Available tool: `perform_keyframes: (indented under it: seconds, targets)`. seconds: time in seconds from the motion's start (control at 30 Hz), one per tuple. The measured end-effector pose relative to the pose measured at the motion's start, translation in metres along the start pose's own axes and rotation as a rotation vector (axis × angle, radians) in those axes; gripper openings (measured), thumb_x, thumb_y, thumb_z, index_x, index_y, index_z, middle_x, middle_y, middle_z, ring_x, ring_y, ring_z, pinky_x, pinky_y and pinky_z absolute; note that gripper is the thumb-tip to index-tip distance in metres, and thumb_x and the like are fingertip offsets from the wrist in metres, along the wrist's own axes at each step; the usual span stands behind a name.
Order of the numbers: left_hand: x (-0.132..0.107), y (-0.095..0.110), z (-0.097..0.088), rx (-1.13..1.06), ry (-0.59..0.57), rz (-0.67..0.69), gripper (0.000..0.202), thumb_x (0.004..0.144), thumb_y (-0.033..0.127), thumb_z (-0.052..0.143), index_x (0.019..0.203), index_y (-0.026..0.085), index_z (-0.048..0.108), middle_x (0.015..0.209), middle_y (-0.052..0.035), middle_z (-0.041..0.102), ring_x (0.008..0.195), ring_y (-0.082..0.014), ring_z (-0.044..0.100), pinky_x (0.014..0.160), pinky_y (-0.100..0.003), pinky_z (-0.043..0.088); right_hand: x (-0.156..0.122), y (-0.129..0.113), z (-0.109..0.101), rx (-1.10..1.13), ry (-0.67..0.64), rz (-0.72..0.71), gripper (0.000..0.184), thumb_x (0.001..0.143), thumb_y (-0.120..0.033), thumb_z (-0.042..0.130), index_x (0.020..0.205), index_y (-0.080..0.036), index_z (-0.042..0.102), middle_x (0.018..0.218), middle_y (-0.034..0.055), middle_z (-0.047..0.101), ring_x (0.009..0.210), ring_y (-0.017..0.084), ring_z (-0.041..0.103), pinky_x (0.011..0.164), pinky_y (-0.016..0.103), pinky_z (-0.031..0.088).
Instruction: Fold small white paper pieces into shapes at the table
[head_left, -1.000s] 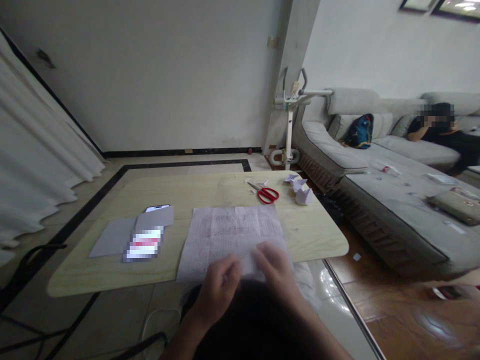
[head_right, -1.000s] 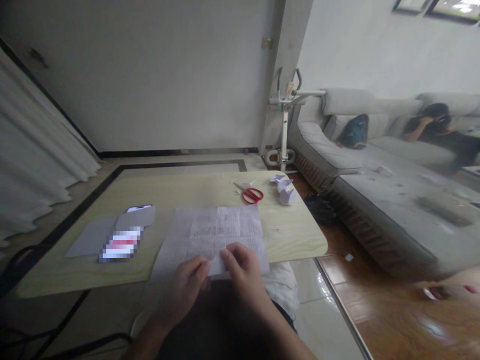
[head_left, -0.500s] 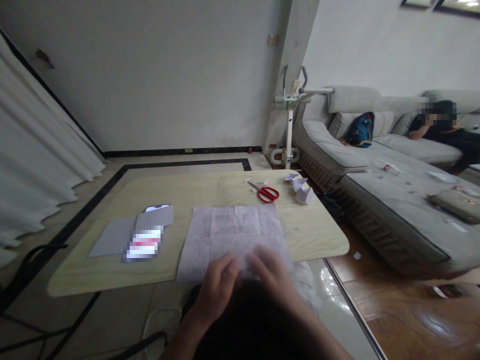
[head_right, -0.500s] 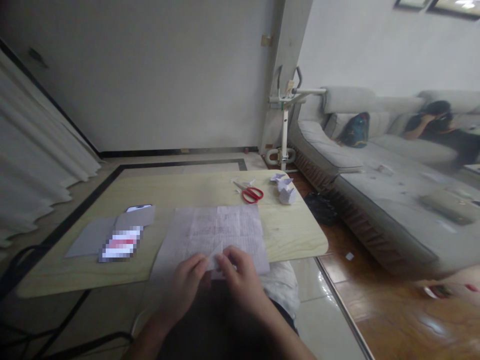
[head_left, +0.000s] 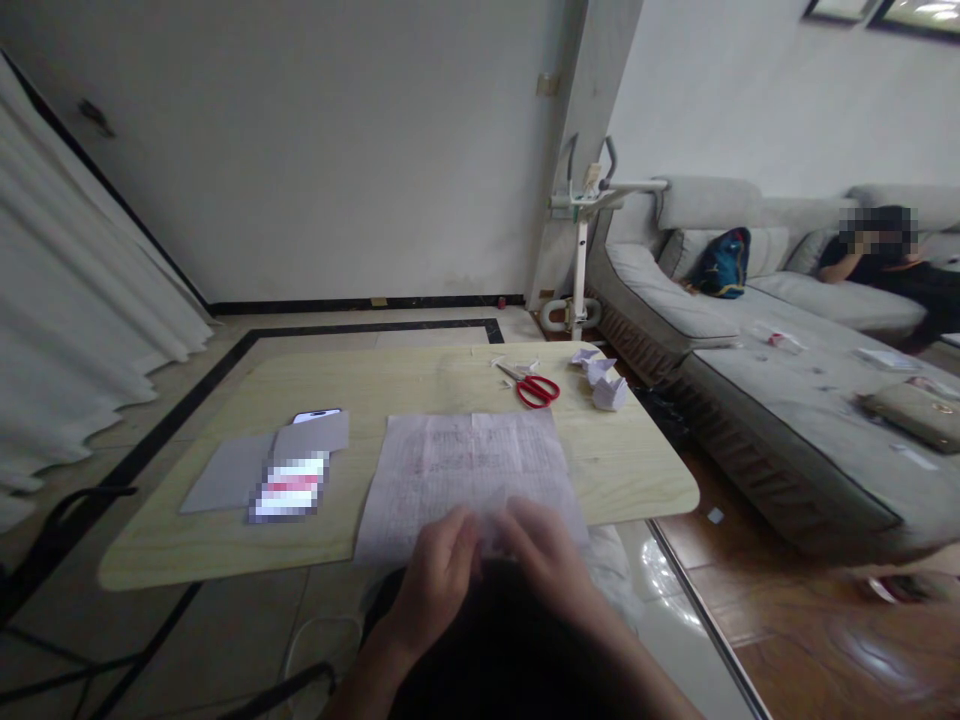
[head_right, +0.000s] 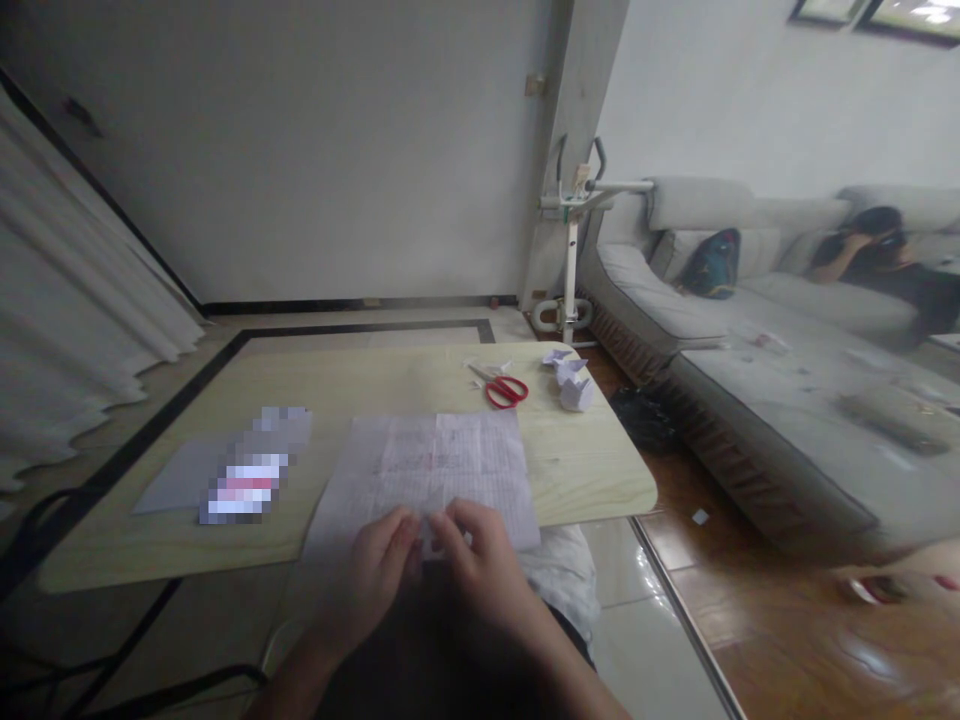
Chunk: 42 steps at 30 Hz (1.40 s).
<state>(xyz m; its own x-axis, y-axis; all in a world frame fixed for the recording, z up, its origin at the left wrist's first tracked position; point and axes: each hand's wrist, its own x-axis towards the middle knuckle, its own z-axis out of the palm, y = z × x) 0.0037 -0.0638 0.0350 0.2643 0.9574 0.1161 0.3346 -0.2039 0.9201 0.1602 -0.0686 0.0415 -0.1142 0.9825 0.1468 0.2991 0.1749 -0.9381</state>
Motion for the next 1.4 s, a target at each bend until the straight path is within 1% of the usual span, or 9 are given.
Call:
perform_keyframes:
  seconds: [0.13,0.27,0.5,0.67,0.77,0.97,1.1,1.23,1.4]
  targets:
    - [0.002,-0.002,0.001,-0.092,0.043,-0.057,0.028,0.094,0.038,0.044,0.077,0.018,0.056,0.062,0.0024,0.055,0.057,-0.0118,0.055,0.053,-0.020,0.042,-0.002,0.002,-0.001,-0.088,0.058,-0.056,0.041,0.093,-0.048,0.043,0.066,-0.019,0.054,0.063,0.0008,0.054,0.064,0.016,0.051,0.061,0.027,0.040]
    - [0.005,-0.002,-0.001,-0.149,0.081,-0.061,0.019,0.091,0.037,0.051,0.092,0.019,0.059,0.070,0.0015,0.061,0.061,-0.0126,0.059,0.056,-0.020,0.046,-0.001,0.004,-0.001,-0.135,-0.003,-0.118,0.038,0.095,-0.041,0.040,0.067,-0.020,0.053,0.063,0.0011,0.055,0.060,0.016,0.050,0.057,0.026,0.037]
    - [0.006,0.007,-0.005,-0.126,0.178,-0.030,0.019,0.084,0.032,0.060,0.073,0.018,0.062,0.065,0.0016,0.058,0.060,-0.0117,0.055,0.055,-0.019,0.044,0.001,0.008,0.000,-0.174,-0.030,-0.142,0.034,0.094,-0.035,0.046,0.063,-0.019,0.046,0.060,-0.0012,0.049,0.058,0.013,0.045,0.054,0.025,0.034]
    - [0.008,0.009,-0.005,-0.258,0.279,-0.165,0.021,0.080,0.038,0.063,0.075,0.017,0.062,0.057,0.0040,0.054,0.051,-0.0101,0.050,0.047,-0.018,0.041,0.000,0.003,-0.001,-0.064,0.012,-0.128,0.023,0.089,-0.034,0.054,0.073,-0.019,0.055,0.066,-0.0005,0.056,0.062,0.014,0.050,0.058,0.025,0.039]
    - [0.010,0.007,-0.006,-0.357,0.323,-0.255,0.024,0.076,0.041,0.066,0.077,0.017,0.062,0.052,0.0054,0.051,0.047,-0.0096,0.048,0.044,-0.018,0.040,0.000,0.001,0.002,-0.002,-0.018,-0.067,0.018,0.088,-0.032,0.056,0.076,-0.018,0.057,0.067,-0.0006,0.057,0.064,0.014,0.052,0.059,0.024,0.041]
    - [0.009,0.011,-0.003,-0.476,0.375,-0.303,0.029,0.072,0.044,0.069,0.077,0.016,0.063,0.054,0.0043,0.054,0.048,-0.0096,0.050,0.045,-0.018,0.041,0.004,-0.001,0.009,0.044,-0.078,0.014,0.019,0.086,-0.033,0.059,0.075,-0.017,0.060,0.067,-0.0009,0.058,0.064,0.013,0.052,0.058,0.023,0.041]
    - [0.007,0.017,0.003,-0.488,0.372,-0.280,0.029,0.071,0.044,0.070,0.073,0.016,0.063,0.059,0.0023,0.059,0.052,-0.0105,0.053,0.047,-0.018,0.043,0.003,0.000,0.010,0.020,-0.034,0.012,0.023,0.086,-0.035,0.058,0.070,-0.018,0.058,0.062,-0.0021,0.055,0.061,0.013,0.050,0.057,0.023,0.039]
    - [0.006,0.015,0.007,-0.520,0.336,-0.276,0.028,0.071,0.044,0.071,0.073,0.016,0.063,0.056,0.0033,0.056,0.050,-0.0094,0.051,0.045,-0.017,0.041,-0.001,0.002,0.009,-0.002,0.021,-0.037,0.025,0.087,-0.035,0.057,0.067,-0.019,0.056,0.060,-0.0030,0.052,0.060,0.013,0.049,0.057,0.023,0.039]
    - [0.007,0.014,0.008,-0.666,0.324,-0.360,0.027,0.069,0.043,0.072,0.074,0.018,0.062,0.055,0.0041,0.053,0.045,-0.0091,0.047,0.040,-0.018,0.037,-0.001,-0.004,0.004,0.034,0.006,-0.081,0.024,0.085,-0.031,0.058,0.065,-0.019,0.054,0.061,-0.0025,0.052,0.062,0.013,0.050,0.059,0.024,0.040]
